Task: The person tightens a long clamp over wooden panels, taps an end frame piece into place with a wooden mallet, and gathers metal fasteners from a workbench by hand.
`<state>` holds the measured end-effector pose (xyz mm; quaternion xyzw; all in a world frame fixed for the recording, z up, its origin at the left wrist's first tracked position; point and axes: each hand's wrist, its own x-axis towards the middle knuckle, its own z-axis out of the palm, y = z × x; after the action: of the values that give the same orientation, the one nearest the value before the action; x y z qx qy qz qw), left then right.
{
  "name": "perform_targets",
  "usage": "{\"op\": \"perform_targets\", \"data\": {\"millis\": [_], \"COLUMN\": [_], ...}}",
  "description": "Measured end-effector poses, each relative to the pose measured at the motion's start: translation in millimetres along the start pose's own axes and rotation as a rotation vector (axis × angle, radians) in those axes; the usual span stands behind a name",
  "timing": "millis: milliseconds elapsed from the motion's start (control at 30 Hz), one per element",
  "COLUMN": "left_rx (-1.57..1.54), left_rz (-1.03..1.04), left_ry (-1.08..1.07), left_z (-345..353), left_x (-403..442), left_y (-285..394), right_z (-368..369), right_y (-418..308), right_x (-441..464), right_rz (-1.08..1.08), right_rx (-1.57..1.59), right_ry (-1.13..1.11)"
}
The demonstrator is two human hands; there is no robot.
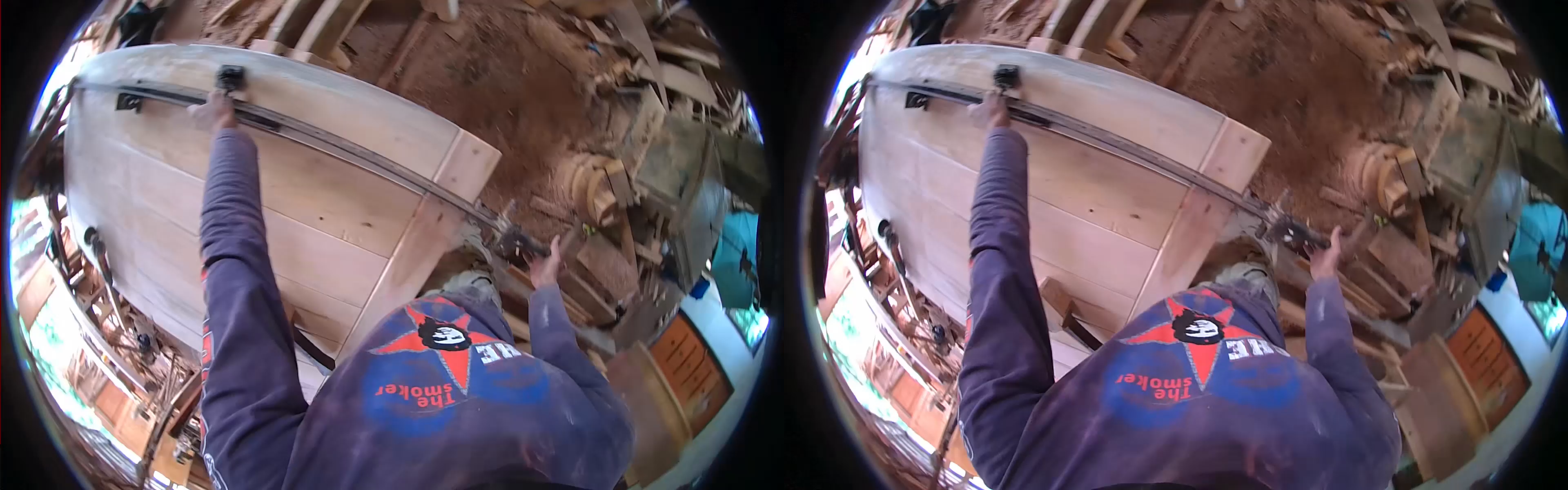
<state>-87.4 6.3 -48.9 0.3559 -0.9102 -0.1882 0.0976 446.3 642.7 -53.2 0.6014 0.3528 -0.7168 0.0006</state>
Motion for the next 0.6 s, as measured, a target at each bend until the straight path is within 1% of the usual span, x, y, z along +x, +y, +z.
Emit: {"op": "perform_targets", "data": {"millis": [33, 67, 133, 200, 233, 267, 333, 367, 400, 433, 467, 500, 533, 567, 600], "left_rx": [-0.155, -0.149, -0.118, -0.092, -0.069, -0.074, -0.312, -0.431, -0.356, -0.274, -0.107, -0.248, -0.272, -0.290, -0.305], "left_rz": [-0.078, -0.073, -0.092, -0.074, -0.066, -0.059, -0.076, -0.089, -0.015, 0.051, 0.039, -0.025, -0.049, -0.078, -0.112], "left_ry": [0.045, 0.032, 0.088, 0.090, 0.093, 0.091, -0.087, -0.162, -0.076, 0.016, -0.014, 0.074, 0.157, 0.083, 0.094], "left_z": [-25, -19, -14, -22, -24, -22, -17, -17, 9, 32, -16, -12, -15, -46, -51], "left_x": [-18, -18, -5, -11, -14, -17, -16, -12, 7, 25, -11, -14, -22, -44, -47], "left_y": [17, 13, 8, 12, 16, 20, 12, 5, -18, -41, 4, 7, 13, 34, 38], "right_z": [5, -6, -22, -23, -22, -19, -14, -8, 4, 7, 1, 17, -2, 13, 9], "right_y": [1, 4, 9, 8, 9, 10, 5, 5, 0, -1, -2, -10, -2, -6, -4], "right_x": [-4, 5, 18, 18, 17, 15, 12, 11, 4, 10, 17, -6, 12, -5, 2], "right_rz": [-0.039, -0.030, -0.016, 0.015, 0.012, -0.017, -0.055, -0.059, -0.031, 0.030, 0.069, 0.063, 0.081, -0.012, -0.009], "right_rx": [-0.017, -0.017, -0.007, -0.038, -0.028, -0.034, -0.047, -0.052, -0.105, -0.105, -0.121, -0.158, -0.147, -0.190, -0.191], "right_ry": [0.033, 0.006, -0.026, -0.066, -0.063, -0.008, 0.071, 0.069, 0.126, 0.093, -0.105, -0.096, -0.054, -0.008, 0.027]}}
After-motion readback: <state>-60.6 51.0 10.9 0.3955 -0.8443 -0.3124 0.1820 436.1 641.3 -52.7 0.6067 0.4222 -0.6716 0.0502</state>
